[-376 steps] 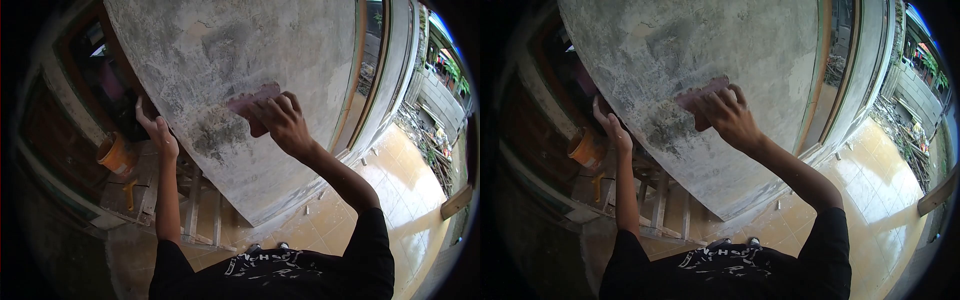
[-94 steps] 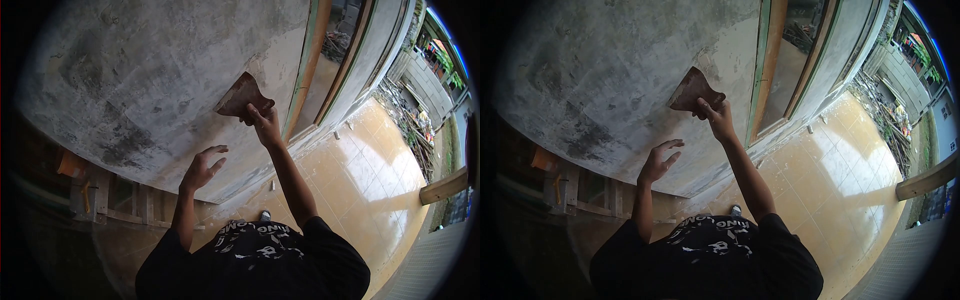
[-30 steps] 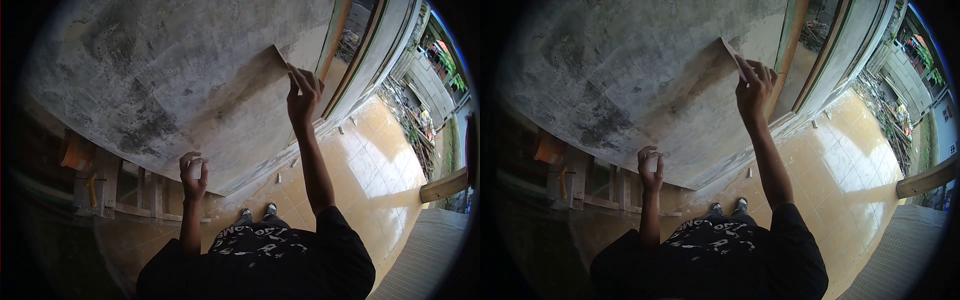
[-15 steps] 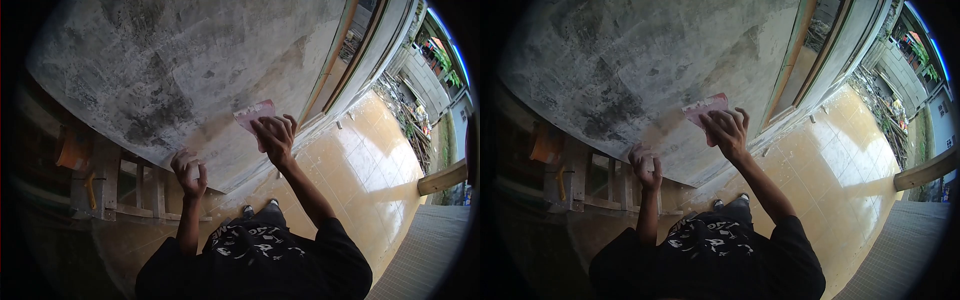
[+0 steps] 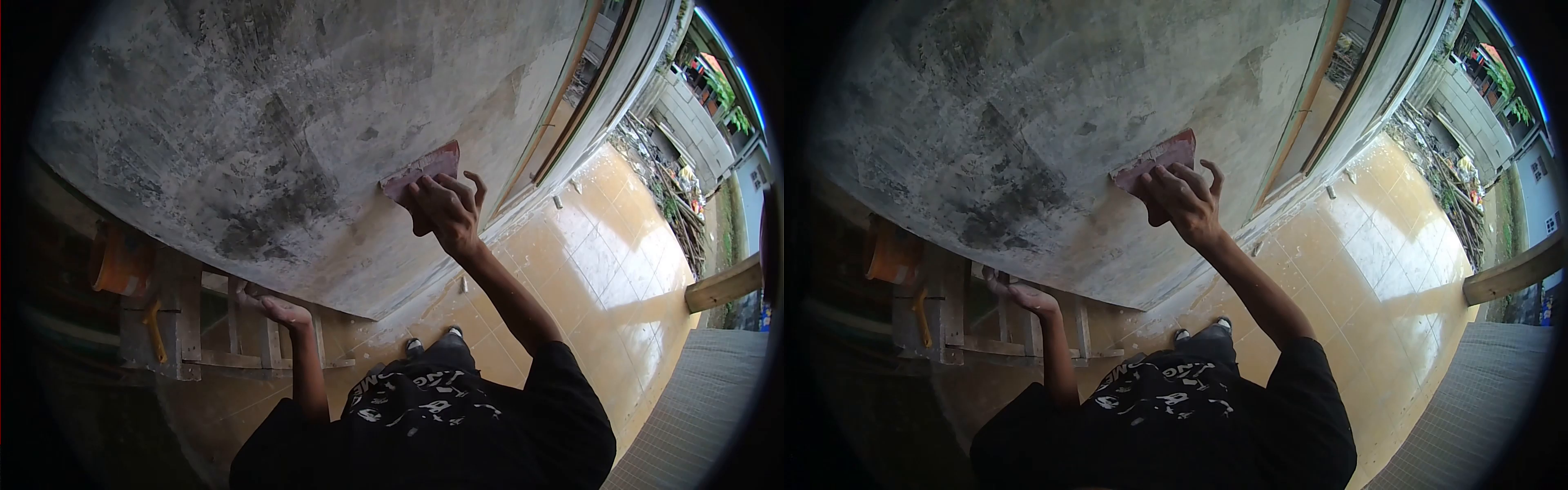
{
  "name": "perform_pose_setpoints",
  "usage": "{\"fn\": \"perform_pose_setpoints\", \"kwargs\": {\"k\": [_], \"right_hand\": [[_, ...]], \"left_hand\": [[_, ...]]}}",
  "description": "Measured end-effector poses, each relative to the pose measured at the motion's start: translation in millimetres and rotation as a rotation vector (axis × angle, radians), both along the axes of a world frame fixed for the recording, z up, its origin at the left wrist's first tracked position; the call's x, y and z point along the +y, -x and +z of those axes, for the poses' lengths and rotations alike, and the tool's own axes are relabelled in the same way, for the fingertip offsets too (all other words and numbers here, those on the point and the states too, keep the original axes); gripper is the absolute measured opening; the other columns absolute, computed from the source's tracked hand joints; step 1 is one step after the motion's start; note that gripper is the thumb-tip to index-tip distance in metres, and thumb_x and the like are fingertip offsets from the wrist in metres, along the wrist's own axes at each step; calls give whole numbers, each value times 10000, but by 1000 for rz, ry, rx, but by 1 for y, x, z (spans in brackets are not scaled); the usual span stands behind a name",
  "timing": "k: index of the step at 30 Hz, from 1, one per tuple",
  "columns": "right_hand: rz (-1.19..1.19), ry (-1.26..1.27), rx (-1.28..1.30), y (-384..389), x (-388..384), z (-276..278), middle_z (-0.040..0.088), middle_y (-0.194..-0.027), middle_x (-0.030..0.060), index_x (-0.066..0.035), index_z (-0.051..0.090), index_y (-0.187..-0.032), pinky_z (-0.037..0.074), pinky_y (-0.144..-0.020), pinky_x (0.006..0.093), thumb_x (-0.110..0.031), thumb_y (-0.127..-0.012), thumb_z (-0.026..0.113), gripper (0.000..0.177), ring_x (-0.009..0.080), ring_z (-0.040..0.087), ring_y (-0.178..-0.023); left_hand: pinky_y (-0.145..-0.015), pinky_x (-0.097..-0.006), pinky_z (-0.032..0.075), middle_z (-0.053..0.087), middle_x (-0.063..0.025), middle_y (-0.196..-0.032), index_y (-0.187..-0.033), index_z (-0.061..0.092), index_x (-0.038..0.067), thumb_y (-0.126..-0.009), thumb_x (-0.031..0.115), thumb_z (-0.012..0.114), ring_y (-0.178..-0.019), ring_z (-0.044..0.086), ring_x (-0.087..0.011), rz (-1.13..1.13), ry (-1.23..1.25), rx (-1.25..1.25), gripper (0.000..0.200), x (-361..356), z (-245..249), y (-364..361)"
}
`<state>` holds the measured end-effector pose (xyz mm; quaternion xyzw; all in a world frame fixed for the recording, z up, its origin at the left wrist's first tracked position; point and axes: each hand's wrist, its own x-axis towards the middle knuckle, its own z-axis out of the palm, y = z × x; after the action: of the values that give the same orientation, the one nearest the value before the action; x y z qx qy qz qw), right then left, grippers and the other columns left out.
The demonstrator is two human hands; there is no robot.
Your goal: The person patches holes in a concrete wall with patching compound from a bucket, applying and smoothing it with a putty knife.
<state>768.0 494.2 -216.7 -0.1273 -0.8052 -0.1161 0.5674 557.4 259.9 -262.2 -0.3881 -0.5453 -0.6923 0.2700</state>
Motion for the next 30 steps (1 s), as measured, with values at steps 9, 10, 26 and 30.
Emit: {"fn": "perform_pose_setpoints", "kwargs": {"k": [9,10,26,30], "right_hand": [[-35,135,-159,-15,-5,-53,556,-1241,-30,-207,624,-1262,274,-1045,537,-238,-713,739,562,181,547,-1104],[-35,176,-206,-21,-9,-59,560,-1244,-25,-203,600,-1292,259,-1054,542,-243,-750,688,550,181,537,-1123],[49,-27,-221,-43,-1,136,659,-925,-87,-225,715,-997,397,-952,391,-273,-697,781,311,118,572,-866],[23,-89,-100,-37,-6,141,674,-994,-56,-183,715,-1054,424,-883,366,-245,-682,793,386,140,599,-889]], "left_hand": [[-1175,-477,186,60,-240,-1570,-1501,10,-46,-991,419,234,-1439,169,-375,-27,-61,11,725,24,-47,14],[-1175,-479,188,61,-237,-1571,-1502,9,-42,-987,411,246,-1438,173,-376,-37,-89,-13,726,25,-45,12],[-1131,-542,258,108,-270,-1542,-1496,83,-33,-984,459,270,-1419,203,-420,88,39,304,734,25,-40,16],[-1139,-537,234,94,-271,-1548,-1496,68,-41,-981,487,262,-1420,201,-420,62,44,140,762,18,-49,24]]}}
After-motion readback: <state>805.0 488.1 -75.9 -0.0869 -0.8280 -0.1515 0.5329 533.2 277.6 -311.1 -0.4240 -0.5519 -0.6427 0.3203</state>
